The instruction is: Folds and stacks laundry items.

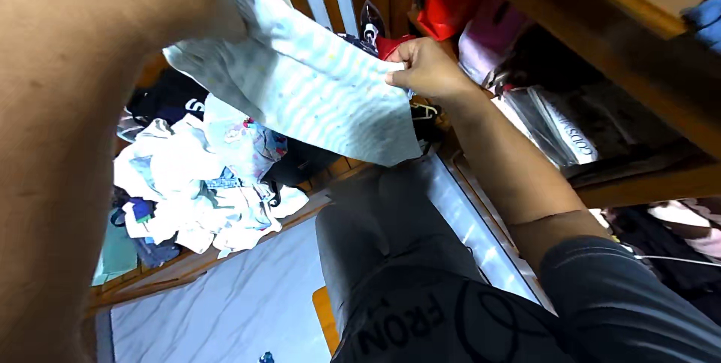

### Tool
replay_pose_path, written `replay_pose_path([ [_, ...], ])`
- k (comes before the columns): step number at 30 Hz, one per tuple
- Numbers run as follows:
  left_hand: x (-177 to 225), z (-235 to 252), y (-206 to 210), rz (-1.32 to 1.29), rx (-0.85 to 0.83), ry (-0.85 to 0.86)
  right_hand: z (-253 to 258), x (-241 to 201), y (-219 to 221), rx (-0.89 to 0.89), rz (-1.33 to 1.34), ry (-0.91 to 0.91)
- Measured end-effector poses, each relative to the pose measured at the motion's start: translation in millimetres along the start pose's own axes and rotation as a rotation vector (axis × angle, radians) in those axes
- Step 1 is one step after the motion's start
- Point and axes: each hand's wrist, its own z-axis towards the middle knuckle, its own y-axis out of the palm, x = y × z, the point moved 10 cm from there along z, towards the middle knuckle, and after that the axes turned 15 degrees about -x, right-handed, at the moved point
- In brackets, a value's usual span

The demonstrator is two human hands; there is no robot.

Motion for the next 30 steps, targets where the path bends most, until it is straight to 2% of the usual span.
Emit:
replay_pose_path([
  [2, 24, 5, -6, -0.168, -0.216, -0.265, 11, 9, 0, 0.019, -0.163, 0.061],
  [4, 29, 6, -2, -0.244, -0.246, -0.331, 17, 13, -3, 0.057, -0.28, 0.094],
  [7, 41, -7, -15, -0.298, -0.143, -0.272, 11, -1, -10, 0.116, -0.399, 0.037],
  [9, 64, -24, -28, -0.276, -0.087, -0.177, -2, -17, -8, 0.132, -0.492, -0.12],
  [11, 109, -46, -33, -0.253, -0.136, -0.115, -24, -22, 6, 0.094, -0.589, -0.31],
  [12, 135, -60, -23, -0.23, -0.143, -0.103, -38, -16, 18, 0.048, -0.625, -0.371],
  [14, 198, -87, 13, -0.275, -0.177, -0.024, -68, 16, 52, -0.103, -0.608, -0.358],
  [17, 289, -111, 87, -0.43, -0.471, 0.102, -121, 102, 125, -0.376, -0.505, -0.249],
  [20, 332, -118, 149, -0.615, -0.846, 0.179, -176, 177, 190, -0.661, -0.405, -0.062],
  [22, 333, -113, 167, -0.787, -1.125, 0.246, -196, 194, 196, -0.596, -0.333, -0.067],
  [23, 326, -103, 172, -0.884, -1.147, 0.273, -198, 196, 191, -0.568, -0.267, -0.056],
  [24, 312, -88, 176, -0.993, -1.088, 0.286, -194, 196, 183, -0.561, -0.187, -0.005],
  [25, 289, -69, 181, -1.149, -0.955, 0.273, -186, 196, 173, -0.541, -0.095, 0.069],
  [27, 230, -37, 216, -1.638, -0.611, 0.112, -168, 207, 155, -0.449, 0.122, 0.254],
  [28, 211, -30, 249, -1.952, -0.39, -0.029, -162, 217, 149, -0.371, 0.243, 0.3],
  [29, 208, -29, 292, -2.238, -0.199, -0.169, -157, 229, 147, -0.3, 0.388, 0.326],
  [30, 224, -34, 343, -2.477, -0.095, -0.28, -156, 241, 149, -0.246, 0.54, 0.351],
])
